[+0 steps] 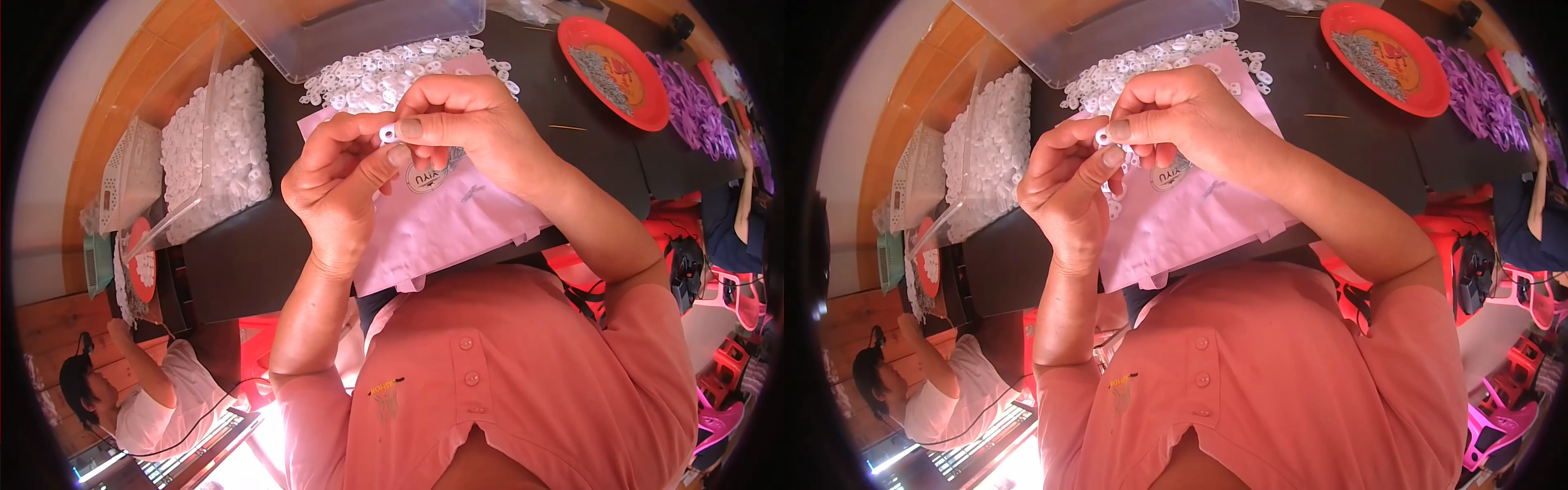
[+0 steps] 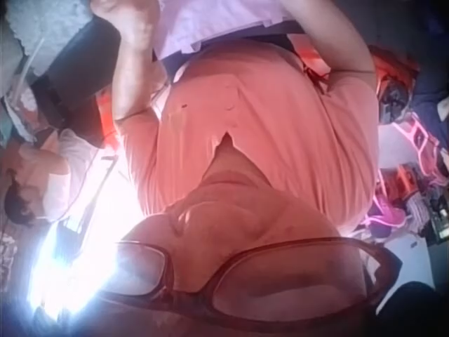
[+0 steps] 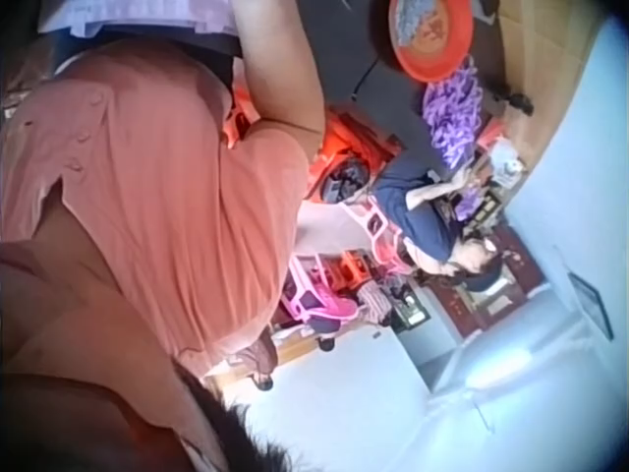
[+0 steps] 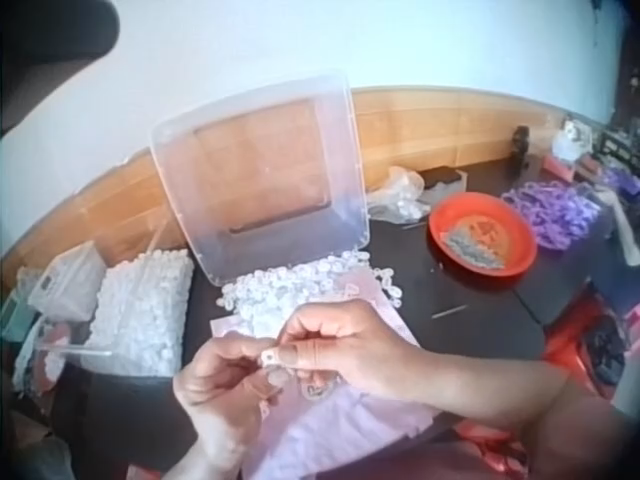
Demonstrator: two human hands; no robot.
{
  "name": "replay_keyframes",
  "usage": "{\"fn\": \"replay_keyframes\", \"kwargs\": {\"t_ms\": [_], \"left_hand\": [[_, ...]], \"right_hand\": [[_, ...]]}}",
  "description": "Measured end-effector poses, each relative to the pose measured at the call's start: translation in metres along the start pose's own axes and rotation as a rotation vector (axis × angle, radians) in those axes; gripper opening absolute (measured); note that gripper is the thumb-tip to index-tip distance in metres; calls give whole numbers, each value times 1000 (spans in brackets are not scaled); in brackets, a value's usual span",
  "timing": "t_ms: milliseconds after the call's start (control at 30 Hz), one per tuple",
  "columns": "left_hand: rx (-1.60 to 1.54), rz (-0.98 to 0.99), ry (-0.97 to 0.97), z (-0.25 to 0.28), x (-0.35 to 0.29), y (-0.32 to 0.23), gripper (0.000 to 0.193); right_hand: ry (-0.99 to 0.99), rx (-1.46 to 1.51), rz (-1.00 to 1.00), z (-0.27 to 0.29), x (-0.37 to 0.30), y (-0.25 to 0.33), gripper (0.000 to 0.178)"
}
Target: Manually joining small white plastic ring-like components together on a workbench.
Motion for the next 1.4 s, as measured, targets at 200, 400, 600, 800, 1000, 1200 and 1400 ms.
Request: {"fn": "replay_keyframes", "kwargs": {"t_ms": [200,400,600,800,1000,1200,1400], "left_hand": [[-55,-45,0,-7,3,2,30],[111,-136,74,-1,-1,0,31],[268,-273,73,-7,-4,-8,25],[165,-270,104,-10,-1,-9,21],[52,-198,142,-1,-2,0,21],[-44,-159,170,-3,1,-3,15],[124,-255,-200,9,0,-24,23]], "right_hand": [[-3,74,-72,0,-2,-4,19],[57,94,-118,-3,-6,1,19],[46,140,-145,-9,-9,0,20],[106,162,-130,-7,-8,0,21],[157,196,-149,-7,-6,-8,21],[171,263,-145,-10,-6,-17,18],[-71,84,-128,-4,5,-12,27]]}}
Point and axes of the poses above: each hand's wrist, its own x-axis towards the middle knuckle, its own z-axis out of the back of the hand, y = z × x, the point moved 3 cm from there along x, towards the middle knuckle, and after that the axes turned 10 degrees about -x, right-handed, at the moved point
